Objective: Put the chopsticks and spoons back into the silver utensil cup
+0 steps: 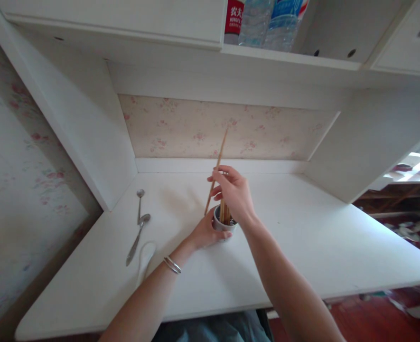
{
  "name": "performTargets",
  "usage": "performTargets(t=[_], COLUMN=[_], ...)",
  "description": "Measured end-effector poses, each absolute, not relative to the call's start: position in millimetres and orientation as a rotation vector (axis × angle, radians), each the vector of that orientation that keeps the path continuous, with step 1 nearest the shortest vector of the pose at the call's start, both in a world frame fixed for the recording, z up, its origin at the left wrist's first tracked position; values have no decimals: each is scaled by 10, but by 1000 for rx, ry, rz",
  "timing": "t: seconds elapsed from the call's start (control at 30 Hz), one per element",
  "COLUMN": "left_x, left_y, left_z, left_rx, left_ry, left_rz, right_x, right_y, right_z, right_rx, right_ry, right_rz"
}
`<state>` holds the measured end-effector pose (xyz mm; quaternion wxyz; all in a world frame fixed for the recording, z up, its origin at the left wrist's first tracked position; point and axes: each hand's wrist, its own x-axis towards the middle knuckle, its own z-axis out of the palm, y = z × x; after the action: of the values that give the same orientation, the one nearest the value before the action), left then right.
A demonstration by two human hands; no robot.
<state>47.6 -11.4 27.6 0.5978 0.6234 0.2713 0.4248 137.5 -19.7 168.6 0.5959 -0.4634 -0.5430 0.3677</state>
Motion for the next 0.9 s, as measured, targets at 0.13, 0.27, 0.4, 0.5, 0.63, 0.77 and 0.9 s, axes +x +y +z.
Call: performTargets(t=[0.13, 0.27, 0.4, 0.5, 0.63, 0.77, 0.9], left_x=[511, 526, 536, 547, 553, 550, 555], left_y=[-106, -109, -108, -94, -70, -63, -74], left_z=[244, 231, 213, 176, 125, 117, 159], left_rx=[1432, 1426, 1417, 1392, 1396, 1398, 1412], left_ry=[566, 530, 535, 540, 595, 577, 560], left_rz=[959, 969, 976, 987, 988, 989, 975], right_x=[1935, 2202, 2247, 2213, 2168, 2179, 2220], right_y=[-117, -92, -84, -66, -53, -108, -230], right_z=[1540, 1244, 1006, 900, 812, 757, 671], right_rx=[-1167, -1317, -1450, -1516, -1543, -1474, -1156], right_ry=[-1129, -1154, -1273, -1391, -1475, -1460, -1469], right_rz=[716, 641, 555, 480, 429, 539, 913])
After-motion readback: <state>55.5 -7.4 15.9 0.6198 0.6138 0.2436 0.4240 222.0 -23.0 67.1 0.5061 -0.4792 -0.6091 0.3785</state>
